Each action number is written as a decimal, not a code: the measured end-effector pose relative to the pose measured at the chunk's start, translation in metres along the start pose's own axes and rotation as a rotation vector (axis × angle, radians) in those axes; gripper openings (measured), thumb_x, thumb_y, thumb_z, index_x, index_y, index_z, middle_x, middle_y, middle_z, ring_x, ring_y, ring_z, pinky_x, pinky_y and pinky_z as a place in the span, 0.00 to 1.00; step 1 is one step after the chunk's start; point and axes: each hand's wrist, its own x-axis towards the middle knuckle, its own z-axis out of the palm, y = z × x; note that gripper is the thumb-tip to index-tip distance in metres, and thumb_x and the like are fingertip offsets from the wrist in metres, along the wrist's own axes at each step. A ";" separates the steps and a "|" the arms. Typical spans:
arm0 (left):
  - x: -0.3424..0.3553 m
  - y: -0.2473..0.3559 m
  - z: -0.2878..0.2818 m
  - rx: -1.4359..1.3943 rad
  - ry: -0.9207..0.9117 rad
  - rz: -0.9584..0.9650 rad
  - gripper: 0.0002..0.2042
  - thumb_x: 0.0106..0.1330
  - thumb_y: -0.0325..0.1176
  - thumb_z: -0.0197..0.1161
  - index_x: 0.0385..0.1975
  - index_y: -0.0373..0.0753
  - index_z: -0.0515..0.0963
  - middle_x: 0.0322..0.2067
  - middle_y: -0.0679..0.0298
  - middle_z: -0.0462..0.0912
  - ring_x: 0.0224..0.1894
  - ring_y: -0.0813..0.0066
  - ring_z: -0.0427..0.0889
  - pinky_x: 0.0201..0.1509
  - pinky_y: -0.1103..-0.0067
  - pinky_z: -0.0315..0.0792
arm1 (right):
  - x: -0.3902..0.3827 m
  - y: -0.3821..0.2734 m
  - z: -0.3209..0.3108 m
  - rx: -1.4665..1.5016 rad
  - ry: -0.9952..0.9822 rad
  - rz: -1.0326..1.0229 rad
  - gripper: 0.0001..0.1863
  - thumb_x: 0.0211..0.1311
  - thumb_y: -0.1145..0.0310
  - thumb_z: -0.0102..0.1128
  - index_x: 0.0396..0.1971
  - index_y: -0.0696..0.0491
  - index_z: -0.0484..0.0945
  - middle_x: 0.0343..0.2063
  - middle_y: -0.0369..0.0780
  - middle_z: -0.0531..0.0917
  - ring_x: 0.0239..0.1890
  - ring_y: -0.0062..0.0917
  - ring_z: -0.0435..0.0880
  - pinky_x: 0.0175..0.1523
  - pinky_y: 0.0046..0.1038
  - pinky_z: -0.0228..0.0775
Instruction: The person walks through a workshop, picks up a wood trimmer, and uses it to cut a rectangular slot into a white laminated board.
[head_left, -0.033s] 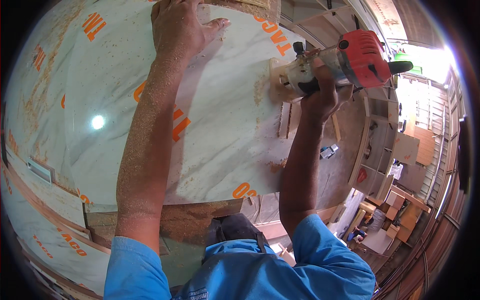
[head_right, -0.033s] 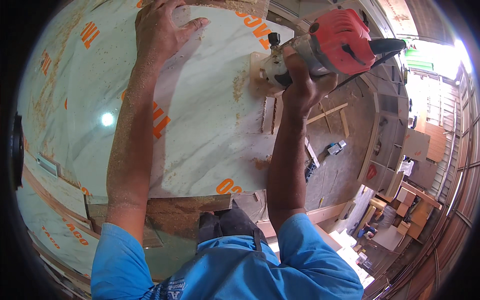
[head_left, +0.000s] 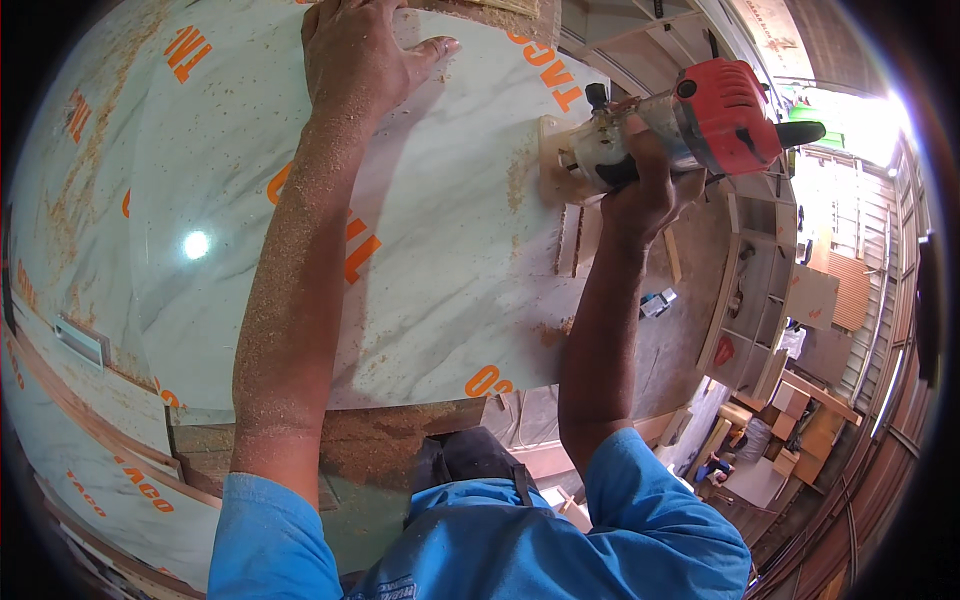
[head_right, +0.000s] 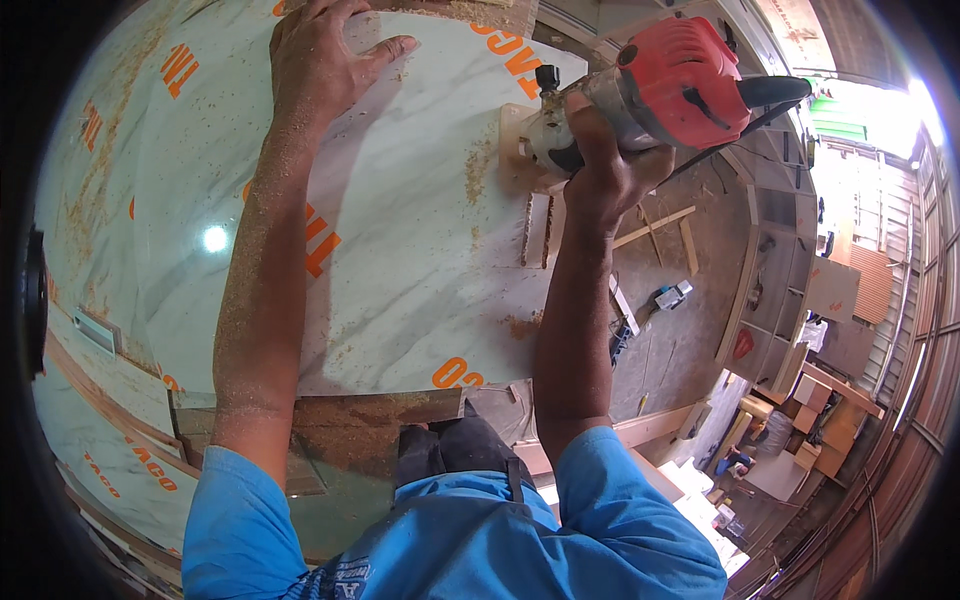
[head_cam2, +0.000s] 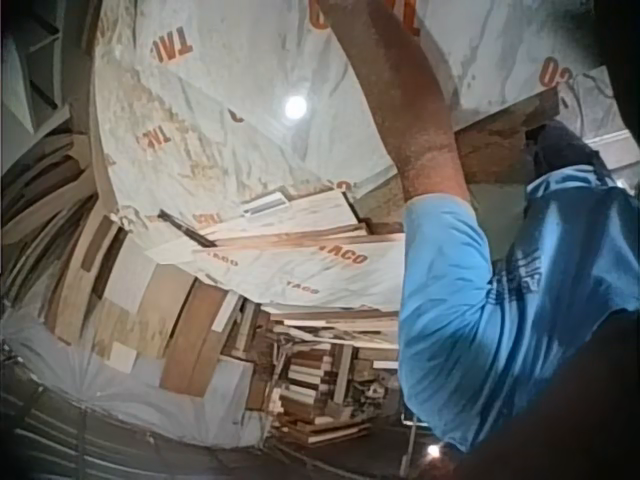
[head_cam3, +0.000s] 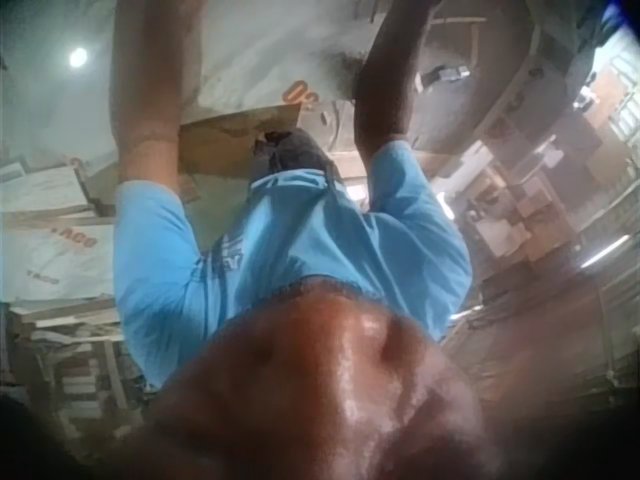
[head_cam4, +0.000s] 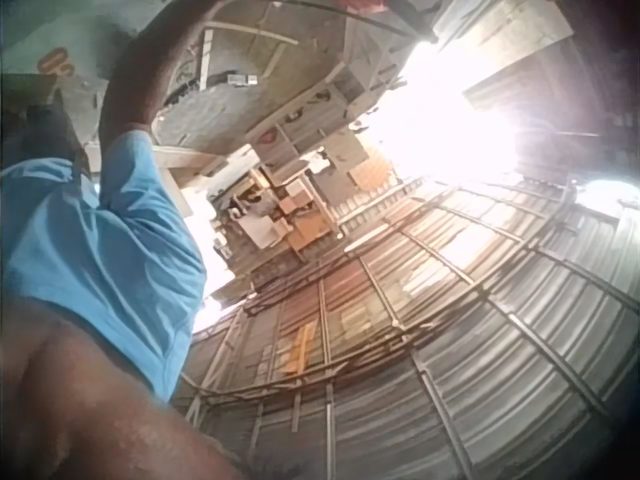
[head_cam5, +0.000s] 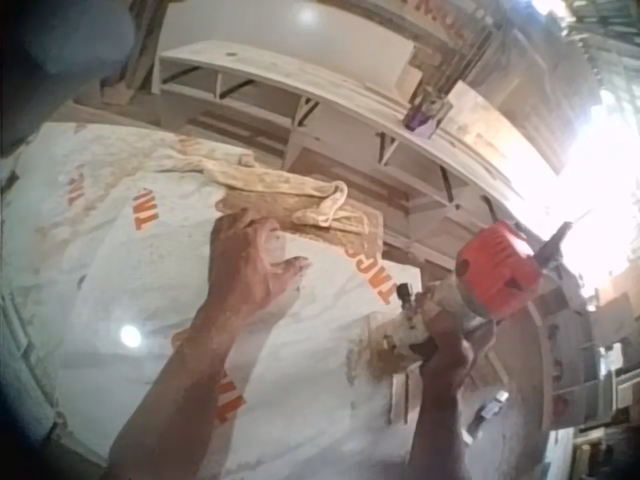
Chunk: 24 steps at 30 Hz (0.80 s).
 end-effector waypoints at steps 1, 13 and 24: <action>0.000 0.001 -0.001 0.017 -0.003 -0.009 0.25 0.42 0.42 0.82 0.38 0.35 0.81 0.44 0.53 0.80 0.53 0.53 0.76 0.61 0.61 0.66 | 0.000 0.003 -0.003 -0.053 -0.004 -0.035 0.21 0.40 0.77 0.71 0.40 0.61 0.79 0.31 0.38 0.83 0.31 0.23 0.82 0.43 0.25 0.75; 0.000 0.000 0.010 0.127 -0.023 -0.095 0.25 0.47 0.45 0.80 0.38 0.35 0.80 0.45 0.52 0.81 0.55 0.55 0.76 0.65 0.63 0.64 | -0.010 -0.011 -0.012 -0.059 -0.075 0.031 0.20 0.42 0.76 0.68 0.39 0.62 0.78 0.31 0.41 0.82 0.32 0.27 0.84 0.42 0.29 0.78; 0.000 0.005 0.006 0.132 -0.043 -0.134 0.24 0.47 0.47 0.80 0.37 0.38 0.80 0.43 0.54 0.81 0.55 0.57 0.76 0.65 0.66 0.65 | -0.065 -0.035 -0.039 -0.125 -0.108 -0.019 0.21 0.44 0.75 0.62 0.42 0.66 0.76 0.34 0.50 0.84 0.35 0.35 0.86 0.48 0.37 0.80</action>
